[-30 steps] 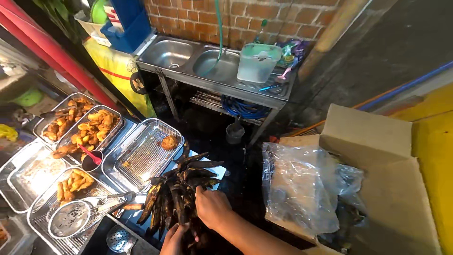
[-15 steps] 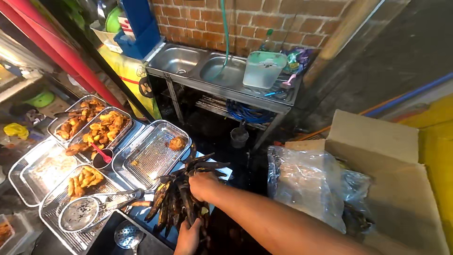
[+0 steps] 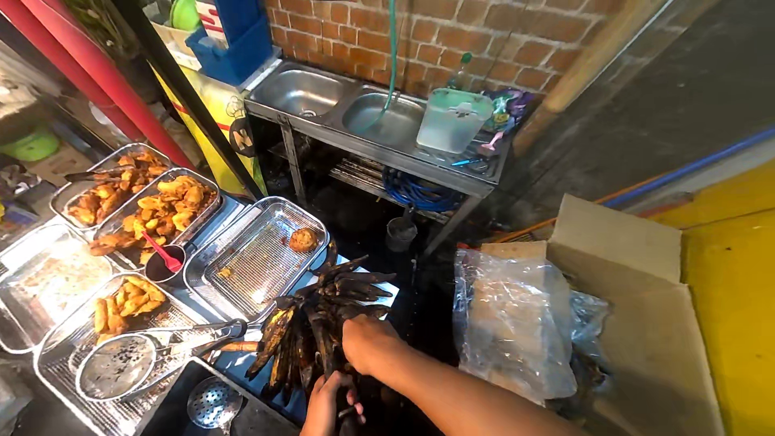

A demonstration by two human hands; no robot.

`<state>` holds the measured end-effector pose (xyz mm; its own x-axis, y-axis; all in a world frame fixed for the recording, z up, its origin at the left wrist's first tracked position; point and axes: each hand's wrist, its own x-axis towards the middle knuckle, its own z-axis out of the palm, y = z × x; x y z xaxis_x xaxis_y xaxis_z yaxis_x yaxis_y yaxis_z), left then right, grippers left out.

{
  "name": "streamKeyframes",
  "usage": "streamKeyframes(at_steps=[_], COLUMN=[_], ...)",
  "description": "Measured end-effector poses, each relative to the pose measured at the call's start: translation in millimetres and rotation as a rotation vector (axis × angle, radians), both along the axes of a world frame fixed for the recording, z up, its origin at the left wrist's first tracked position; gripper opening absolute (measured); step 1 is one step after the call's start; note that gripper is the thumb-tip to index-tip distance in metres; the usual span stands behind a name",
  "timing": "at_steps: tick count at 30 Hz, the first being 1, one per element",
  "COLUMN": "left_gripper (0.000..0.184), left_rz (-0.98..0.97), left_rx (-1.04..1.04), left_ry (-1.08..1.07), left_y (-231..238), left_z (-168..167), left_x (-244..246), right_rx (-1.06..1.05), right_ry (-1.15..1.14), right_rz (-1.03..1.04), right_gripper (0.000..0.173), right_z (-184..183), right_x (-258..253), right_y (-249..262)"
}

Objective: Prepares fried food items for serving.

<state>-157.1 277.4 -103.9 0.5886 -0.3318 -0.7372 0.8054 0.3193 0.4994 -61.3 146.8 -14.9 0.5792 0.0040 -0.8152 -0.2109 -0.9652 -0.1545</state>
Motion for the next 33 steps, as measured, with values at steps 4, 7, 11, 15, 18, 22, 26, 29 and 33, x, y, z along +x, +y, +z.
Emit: streamKeyframes(at_steps=[4,7,11,15,18,22,26,29,33], left_gripper=[0.030,0.035,0.032,0.025,0.024,0.018,0.034,0.043,0.072], left_rz=[-0.019,-0.049,-0.036,-0.046,-0.043,-0.065,-0.265,-0.590,-0.973], left_rx=[-0.223,-0.397,-0.478,-0.720,-0.797,-0.874,-0.329,0.180,0.944], left_ry=[-0.021,-0.020,0.008,0.031,0.055,0.041,-0.018,-0.039,-0.229], left_y=[11,18,22,33,34,35,48,66,69], left_z=[-11,-12,-15,-22,-23,-30,-13,10,42], left_x=[0,-2,2,7,7,6,-4,11,46], right_rx=[0.027,0.007,0.027,0.082,0.102,0.161,0.162,0.165,0.210], right_ry=[-0.012,0.047,0.032,0.037,0.036,-0.001,0.020,-0.015,-0.026], right_rz=[-0.053,-0.020,-0.057,-0.061,-0.093,-0.133,-0.153,-0.181,-0.215], right_gripper=[0.033,0.029,0.028,0.031,0.032,0.036,0.043,0.047,0.043], right_z=[-21,3,-19,-10,-17,-41,-29,-38,-42], right_x=[-2,-9,-6,-12,-11,-8,-26,-36,-47], right_y=[1,3,9,2,4,-2,-11,-8,-4])
